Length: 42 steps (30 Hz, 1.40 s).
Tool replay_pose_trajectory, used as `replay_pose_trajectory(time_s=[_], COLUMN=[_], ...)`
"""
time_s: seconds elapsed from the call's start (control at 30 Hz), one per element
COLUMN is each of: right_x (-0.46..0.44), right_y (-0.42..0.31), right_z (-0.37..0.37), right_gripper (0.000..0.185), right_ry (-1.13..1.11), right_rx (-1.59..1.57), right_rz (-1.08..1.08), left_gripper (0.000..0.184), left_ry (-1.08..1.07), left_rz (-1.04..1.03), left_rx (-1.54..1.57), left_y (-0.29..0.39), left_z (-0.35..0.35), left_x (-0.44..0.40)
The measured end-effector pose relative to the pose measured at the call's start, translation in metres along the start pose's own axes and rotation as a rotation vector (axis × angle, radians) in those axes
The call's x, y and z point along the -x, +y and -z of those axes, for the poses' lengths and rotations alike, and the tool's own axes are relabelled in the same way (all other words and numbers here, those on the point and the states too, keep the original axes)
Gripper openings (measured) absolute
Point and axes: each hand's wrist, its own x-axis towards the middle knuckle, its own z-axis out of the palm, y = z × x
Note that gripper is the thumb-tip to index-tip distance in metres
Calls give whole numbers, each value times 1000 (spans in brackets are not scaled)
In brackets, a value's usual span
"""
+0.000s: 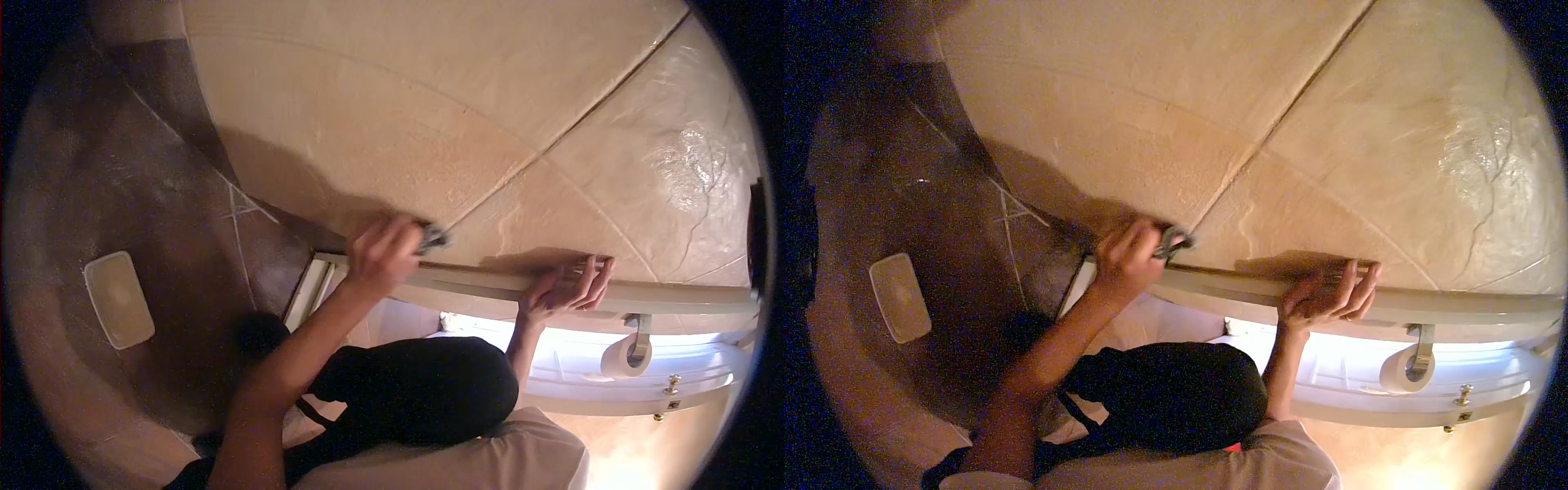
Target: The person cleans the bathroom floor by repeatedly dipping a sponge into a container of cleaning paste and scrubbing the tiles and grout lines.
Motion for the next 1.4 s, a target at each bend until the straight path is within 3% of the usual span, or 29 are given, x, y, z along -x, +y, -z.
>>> replay_pose_trajectory(time_s=[0.07, 0.13, 0.23, 0.27, 0.4, 0.47, 0.57, 0.67, 0.8, 0.87, 0.93, 1.0, 1.07, 1.13, 1.23, 1.3, 1.4], right_x=[1, 0, 2, 2, 1, 0, -4, 0, 0, -1, -1, -1, -2, -2, -2, -3, 4], right_y=[1, 1, 1, 2, 2, 0, -4, -3, 0, -1, -1, -2, -2, -3, -7, -6, -2], right_z=[0, -1, -1, 0, 2, 2, 2, 1, -1, -1, 3, 2, 1, 1, 1, 0, -2], right_gripper=[43, 43, 43, 43, 44, 44, 43, 43, 44, 44, 43, 44, 43, 42, 42, 42, 46], right_ry=[-2, 3, -2, 0, -21, -18, -19, -14, 4, 4, -7, -14, -8, -19, 3, 11, 22], right_rx=[-5, -1, -4, -1, -9, -2, -12, -9, -3, -9, -17, 1, 6, 5, -22, -16, 6], right_rz=[6, 5, 5, 8, -7, -21, -9, 3, 0, -5, -6, -2, 1, 16, 2, -4, -39], left_gripper=[17, 16, 17, 18, 31, 16, 16, 19, 20, 19, 18, 22, 27, 31, 36, 40, 47], left_ry=[-35, -91, 39, 12, 2, -57, 63, 80, 16, -55, -286, -153, 353, 457, 655, 468, 88], left_rz=[42, 213, 110, 69, 192, 325, 256, 44, 70, 189, 405, 706, 658, 621, 629, 307, 173], left_rx=[-48, -117, -182, -46, -112, -63, -93, 65, -95, -12, -282, -227, -209, -161, -39, -260, -4], left_y=[-23, -33, 3, 17, 5, -8, 9, 38, 15, -14, -37, -64, -89, -109, -79, -55, -20], left_z=[7, 17, 18, 18, -4, 9, 4, 14, -11, -13, 1, 24, 54, 78, 60, 32, 0], left_x=[20, 21, -25, -36, 20, 29, -6, -69, 3, 51, 86, 79, 23, -36, -78, -50, -11])
